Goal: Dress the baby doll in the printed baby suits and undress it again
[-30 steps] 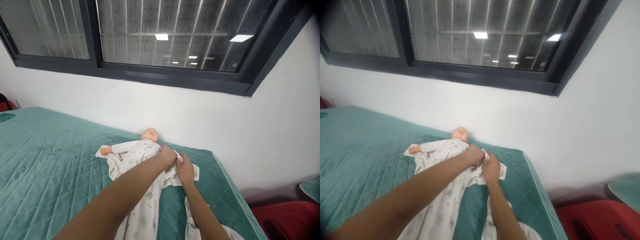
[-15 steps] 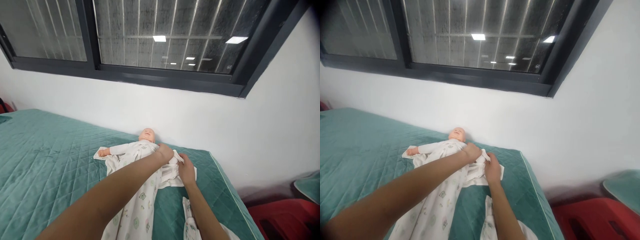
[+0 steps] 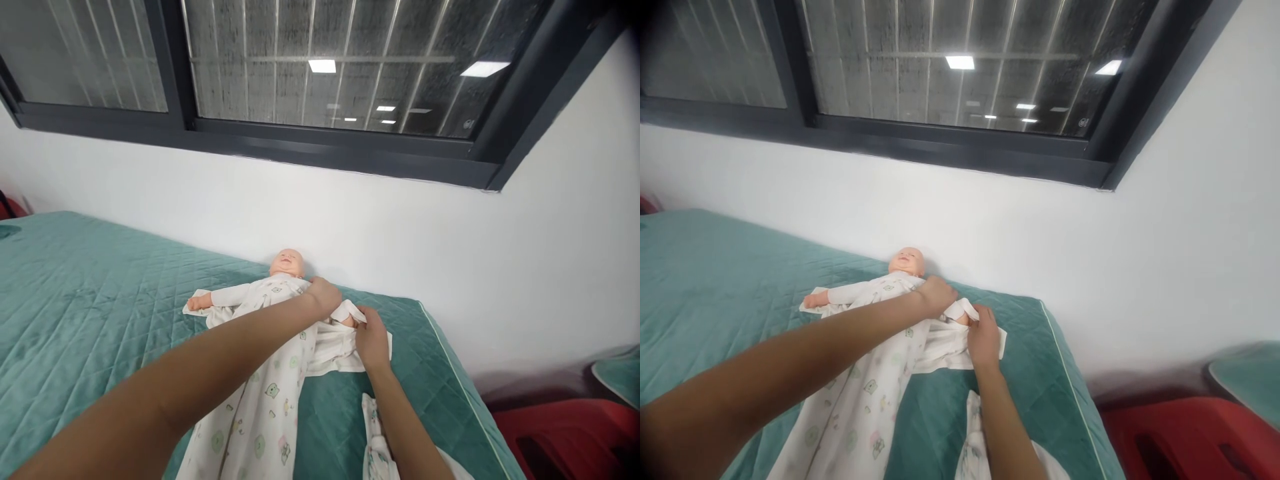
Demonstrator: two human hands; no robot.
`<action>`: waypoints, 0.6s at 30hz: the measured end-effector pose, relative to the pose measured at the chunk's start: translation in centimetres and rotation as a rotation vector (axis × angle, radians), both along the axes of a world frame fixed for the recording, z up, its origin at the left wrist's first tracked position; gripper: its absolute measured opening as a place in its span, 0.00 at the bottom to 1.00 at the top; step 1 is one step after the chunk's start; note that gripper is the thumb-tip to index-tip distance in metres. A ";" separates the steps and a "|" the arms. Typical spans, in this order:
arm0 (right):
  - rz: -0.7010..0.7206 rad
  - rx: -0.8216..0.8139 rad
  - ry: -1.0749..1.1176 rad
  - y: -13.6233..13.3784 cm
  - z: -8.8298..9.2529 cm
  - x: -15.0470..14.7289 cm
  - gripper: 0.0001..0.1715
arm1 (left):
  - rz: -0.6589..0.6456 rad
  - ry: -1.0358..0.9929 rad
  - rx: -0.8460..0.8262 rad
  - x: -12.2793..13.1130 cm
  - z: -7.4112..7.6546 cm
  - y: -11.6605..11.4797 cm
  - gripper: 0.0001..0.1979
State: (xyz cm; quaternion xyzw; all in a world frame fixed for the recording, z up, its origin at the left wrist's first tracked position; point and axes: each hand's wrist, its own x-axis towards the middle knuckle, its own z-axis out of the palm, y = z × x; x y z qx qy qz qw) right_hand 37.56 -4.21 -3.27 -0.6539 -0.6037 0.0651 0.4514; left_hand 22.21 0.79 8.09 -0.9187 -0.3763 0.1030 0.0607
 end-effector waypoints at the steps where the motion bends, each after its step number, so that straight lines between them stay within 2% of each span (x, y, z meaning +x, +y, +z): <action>1: -0.002 -0.001 -0.001 0.0 0.0 0.0 0.23 | 0.002 0.006 -0.001 -0.1 0.2 -0.1 0.15; 10: -0.048 -0.066 0.028 0.2 -0.7 1.2 0.23 | 0.033 0.027 0.041 -1.0 1.4 0.2 0.17; 18: -0.062 -0.117 0.093 -0.2 -0.2 1.3 0.17 | 0.055 -0.004 0.075 -2.1 1.2 0.4 0.18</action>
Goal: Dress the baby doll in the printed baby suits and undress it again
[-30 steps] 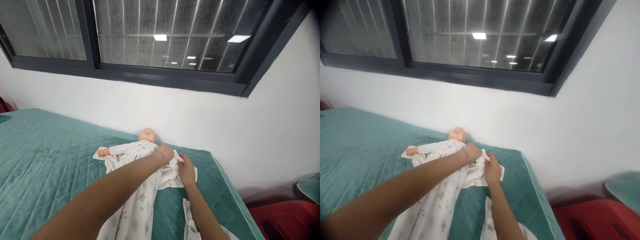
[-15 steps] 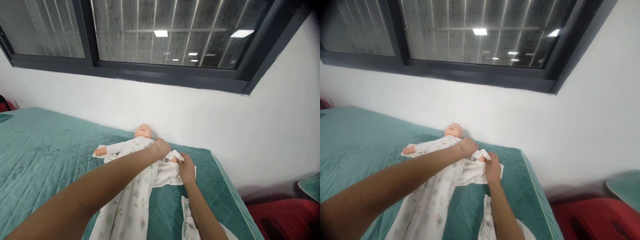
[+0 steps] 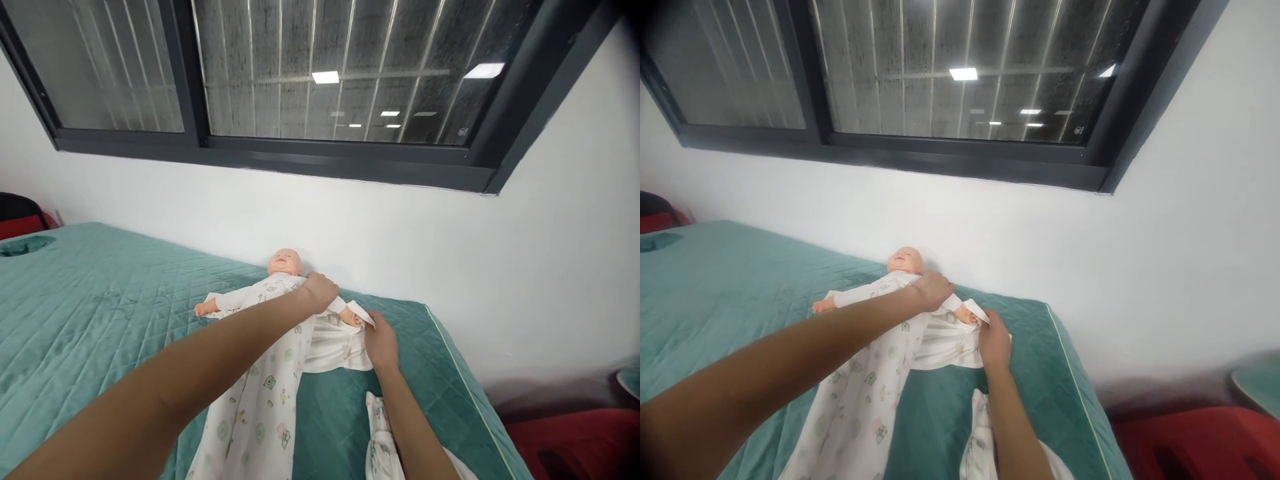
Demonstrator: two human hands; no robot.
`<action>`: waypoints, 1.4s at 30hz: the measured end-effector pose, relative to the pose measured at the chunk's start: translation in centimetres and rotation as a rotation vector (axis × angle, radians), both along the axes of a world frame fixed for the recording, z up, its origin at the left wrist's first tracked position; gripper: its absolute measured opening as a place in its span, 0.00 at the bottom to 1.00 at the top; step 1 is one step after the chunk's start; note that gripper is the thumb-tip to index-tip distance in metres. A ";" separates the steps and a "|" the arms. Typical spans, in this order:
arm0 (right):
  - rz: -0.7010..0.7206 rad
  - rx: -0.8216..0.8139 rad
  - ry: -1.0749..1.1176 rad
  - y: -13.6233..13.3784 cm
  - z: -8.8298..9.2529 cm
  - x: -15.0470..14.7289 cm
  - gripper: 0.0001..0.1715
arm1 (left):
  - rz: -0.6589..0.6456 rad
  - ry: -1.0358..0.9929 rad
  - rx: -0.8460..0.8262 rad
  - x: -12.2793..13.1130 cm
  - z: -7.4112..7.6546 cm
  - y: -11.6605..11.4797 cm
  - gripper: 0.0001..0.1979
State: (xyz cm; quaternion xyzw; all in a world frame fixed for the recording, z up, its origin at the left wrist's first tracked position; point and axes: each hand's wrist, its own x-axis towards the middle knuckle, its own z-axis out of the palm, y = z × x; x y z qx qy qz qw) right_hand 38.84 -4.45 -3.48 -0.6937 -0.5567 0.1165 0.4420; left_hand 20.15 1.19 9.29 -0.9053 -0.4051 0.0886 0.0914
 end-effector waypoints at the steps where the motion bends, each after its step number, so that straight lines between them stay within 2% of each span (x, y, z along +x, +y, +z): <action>1: -0.006 -0.004 0.012 0.0 0.1 0.0 0.17 | 0.001 -0.007 0.000 -0.1 -0.1 0.0 0.18; 6: 0.006 0.009 0.117 0.6 0.0 0.7 0.17 | -0.025 -0.062 -0.012 -0.5 -1.2 -0.1 0.18; 14: 0.138 0.053 0.174 1.0 -0.2 1.2 0.19 | -0.009 -0.137 -0.059 0.7 -3.5 0.0 0.20; 19: 0.116 0.055 0.093 1.0 -0.4 0.9 0.26 | 0.060 -0.181 -0.087 0.9 -3.4 -0.3 0.25; 21: 0.117 0.062 0.013 1.2 -0.7 0.9 0.28 | 0.073 -0.221 -0.090 -0.3 -2.7 -1.0 0.23; 23: 0.121 0.058 -0.098 1.4 -0.9 1.0 0.28 | 0.082 -0.280 -0.071 -2.7 -2.1 -2.0 0.19; 25: 0.133 0.056 -0.249 1.4 -0.9 0.9 0.29 | 0.132 -0.414 -0.027 -6.1 -2.0 -3.1 0.18; 26: 0.138 0.059 -0.342 1.3 -0.9 0.7 0.29 | 0.187 -0.569 -0.004 -7.9 -2.2 -3.6 0.18; 28: 0.140 0.065 -0.533 1.0 -0.6 0.0 0.29 | 0.309 -0.899 -0.019 -11.5 -3.4 -4.4 0.17; 30: 0.129 0.062 -0.686 0.6 -0.3 -1.0 0.28 | 0.406 -1.211 -0.113 -14.4 -5.2 -4.8 0.17; 32: 0.096 0.065 -0.782 0.2 0.0 -2.1 0.27 | 0.471 -1.465 -0.208 -16.2 -7.3 -4.8 0.17; 34: 0.079 0.077 -0.853 0.0 0.1 -3.2 0.28 | 0.547 -1.624 -0.232 -17.3 -9.0 -4.5 0.17; 37: 0.124 0.093 -0.942 0.0 0.0 -4.4 0.33 | 0.629 -1.615 -0.154 -17.9 -10.2 -4.0 0.16; 42: 0.196 0.043 -0.908 0.2 -0.4 -4.5 0.36 | 0.634 -1.267 -0.090 -18.5 -10.3 -3.6 0.20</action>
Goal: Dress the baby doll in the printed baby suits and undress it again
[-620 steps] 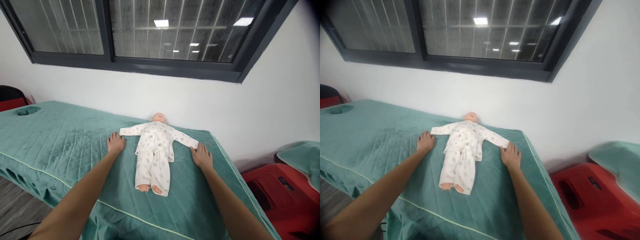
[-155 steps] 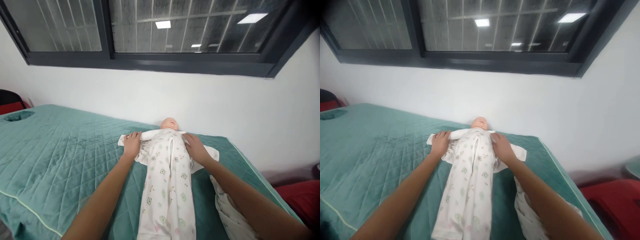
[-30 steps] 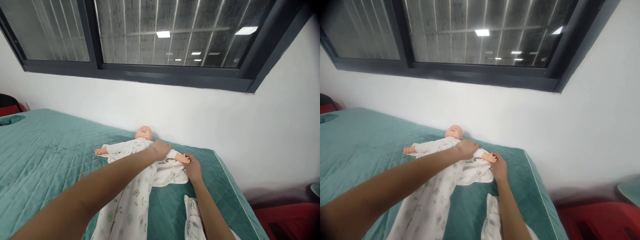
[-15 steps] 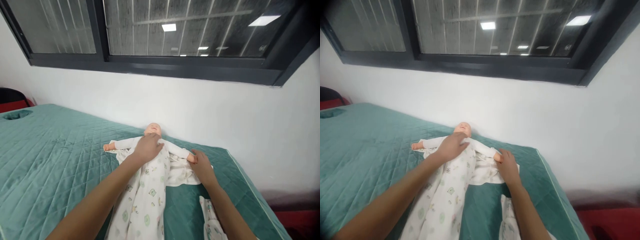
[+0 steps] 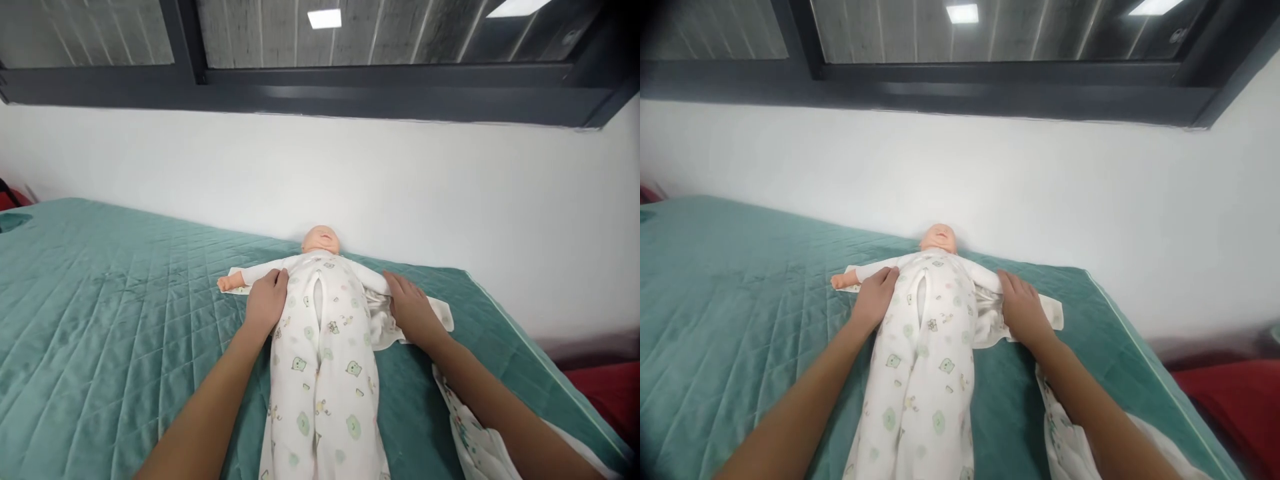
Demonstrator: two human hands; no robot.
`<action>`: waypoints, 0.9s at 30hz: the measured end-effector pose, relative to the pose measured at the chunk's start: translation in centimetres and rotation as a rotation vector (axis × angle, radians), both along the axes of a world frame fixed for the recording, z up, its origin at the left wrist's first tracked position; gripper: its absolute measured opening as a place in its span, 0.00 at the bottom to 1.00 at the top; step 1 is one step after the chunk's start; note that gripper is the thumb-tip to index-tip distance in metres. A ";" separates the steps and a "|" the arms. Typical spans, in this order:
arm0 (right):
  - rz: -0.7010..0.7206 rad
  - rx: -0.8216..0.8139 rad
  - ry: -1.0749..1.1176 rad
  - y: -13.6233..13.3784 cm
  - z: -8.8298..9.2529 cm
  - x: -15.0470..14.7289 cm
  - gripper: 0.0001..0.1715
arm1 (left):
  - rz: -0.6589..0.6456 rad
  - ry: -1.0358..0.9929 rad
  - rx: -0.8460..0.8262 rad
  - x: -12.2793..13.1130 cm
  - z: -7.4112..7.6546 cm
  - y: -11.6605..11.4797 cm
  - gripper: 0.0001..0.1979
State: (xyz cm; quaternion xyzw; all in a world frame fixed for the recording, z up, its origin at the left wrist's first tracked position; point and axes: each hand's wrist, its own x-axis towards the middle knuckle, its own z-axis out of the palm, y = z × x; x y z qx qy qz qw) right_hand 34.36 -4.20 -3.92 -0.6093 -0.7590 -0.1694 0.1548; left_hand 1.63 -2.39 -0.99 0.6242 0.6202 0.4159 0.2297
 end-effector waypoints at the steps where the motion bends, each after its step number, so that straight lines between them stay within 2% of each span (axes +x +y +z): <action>1: -0.002 -0.017 0.020 0.1 0.0 0.1 0.36 | -0.021 0.030 -0.004 -0.1 0.0 0.0 0.20; 4: -0.061 -0.074 0.063 0.2 0.5 -0.1 0.37 | -0.087 0.017 0.023 -0.3 0.2 0.0 0.20; 7: -0.114 -0.136 0.088 0.3 2.2 -1.5 0.43 | -0.100 -0.085 0.022 -0.2 0.3 -0.1 0.20; 10: 0.014 -0.104 0.201 0.4 4.4 -4.6 0.44 | -0.103 -0.152 0.022 0.0 0.4 -0.1 0.20; 11: 0.087 -0.097 0.285 0.4 5.0 -5.9 0.42 | -0.113 -0.164 0.033 0.1 0.3 0.0 0.20; 13: 0.135 -0.105 0.537 0.5 5.7 -8.4 0.34 | -0.140 -0.178 0.097 0.2 0.2 0.4 0.19; 16: 0.058 -0.132 0.979 0.5 5.7 -11.2 0.22 | -0.199 -0.154 0.236 0.3 0.1 0.9 0.18; 19: 0.045 -0.154 1.238 0.2 5.1 -12.5 0.23 | -0.300 -0.142 0.251 0.3 0.1 1.3 0.18; 24: 0.041 -0.225 1.239 -0.2 4.9 -12.7 0.33 | -0.348 -0.206 0.039 0.3 0.3 1.5 0.21; 27: 0.035 -0.288 1.225 0.1 5.0 -12.5 0.36 | -0.377 -0.218 0.004 0.1 0.6 1.5 0.18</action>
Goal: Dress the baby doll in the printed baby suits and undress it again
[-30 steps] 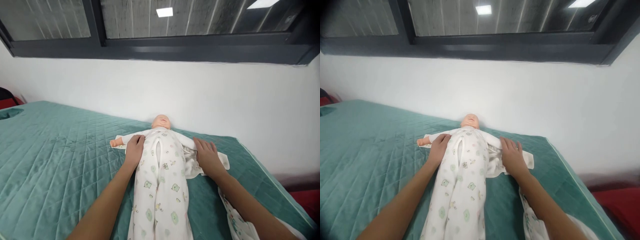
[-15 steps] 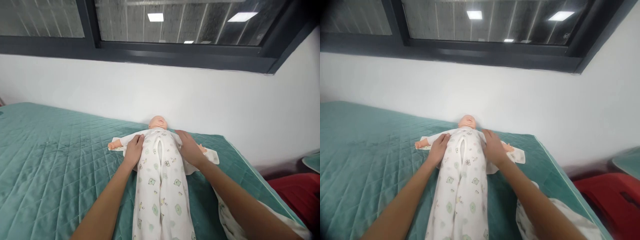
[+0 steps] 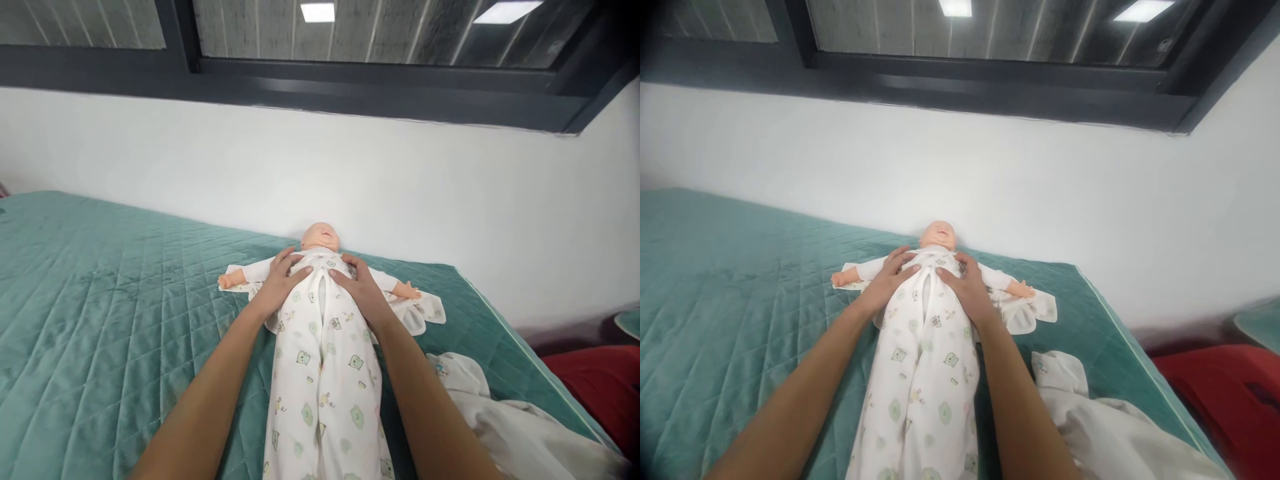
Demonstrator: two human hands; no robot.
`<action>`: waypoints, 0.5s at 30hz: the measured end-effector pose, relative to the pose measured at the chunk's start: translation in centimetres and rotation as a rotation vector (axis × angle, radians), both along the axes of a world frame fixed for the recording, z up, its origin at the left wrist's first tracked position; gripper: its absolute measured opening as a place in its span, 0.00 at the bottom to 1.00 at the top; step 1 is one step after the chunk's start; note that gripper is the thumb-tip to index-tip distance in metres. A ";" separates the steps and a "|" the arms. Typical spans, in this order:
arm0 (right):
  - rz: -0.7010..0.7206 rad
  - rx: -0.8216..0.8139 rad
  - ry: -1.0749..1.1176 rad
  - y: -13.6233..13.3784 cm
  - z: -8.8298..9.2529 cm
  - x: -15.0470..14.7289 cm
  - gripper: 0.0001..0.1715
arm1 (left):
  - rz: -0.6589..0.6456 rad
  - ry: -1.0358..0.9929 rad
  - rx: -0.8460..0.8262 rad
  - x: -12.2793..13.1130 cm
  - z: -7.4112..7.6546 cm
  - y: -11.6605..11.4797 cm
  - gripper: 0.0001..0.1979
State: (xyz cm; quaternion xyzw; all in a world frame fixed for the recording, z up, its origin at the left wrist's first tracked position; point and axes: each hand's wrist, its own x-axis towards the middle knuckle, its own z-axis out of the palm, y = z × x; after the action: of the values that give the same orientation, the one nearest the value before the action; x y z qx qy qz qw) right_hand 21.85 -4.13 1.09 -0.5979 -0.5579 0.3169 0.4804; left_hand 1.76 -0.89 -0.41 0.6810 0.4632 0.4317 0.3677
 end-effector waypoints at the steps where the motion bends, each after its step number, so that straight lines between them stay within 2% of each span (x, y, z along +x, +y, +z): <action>1: 0.011 -0.011 -0.008 0.1 0.0 0.1 0.36 | -0.003 -0.007 -0.007 0.0 0.1 0.0 0.18; 5: 0.055 0.015 -0.030 0.2 0.2 0.2 0.29 | -0.006 -0.045 -0.041 -0.2 0.5 -0.4 0.16; 10: 0.071 0.167 -0.091 -0.3 0.7 -0.5 0.15 | -0.012 -0.061 -0.011 -0.2 0.7 -0.6 0.10; 12: 0.052 0.269 -0.148 -0.5 0.9 -1.0 0.14 | 0.015 -0.027 0.071 0.0 0.6 -0.8 0.08; 15: -0.003 0.414 -0.236 -0.9 1.0 -1.7 0.17 | 0.109 0.097 0.322 0.6 0.5 -1.3 0.07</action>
State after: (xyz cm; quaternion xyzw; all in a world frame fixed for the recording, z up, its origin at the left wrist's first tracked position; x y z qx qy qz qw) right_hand 20.15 -5.03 2.07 -0.5204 -0.6624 0.1229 0.5247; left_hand 2.34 -2.20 0.13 0.7252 0.4414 0.4862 0.2071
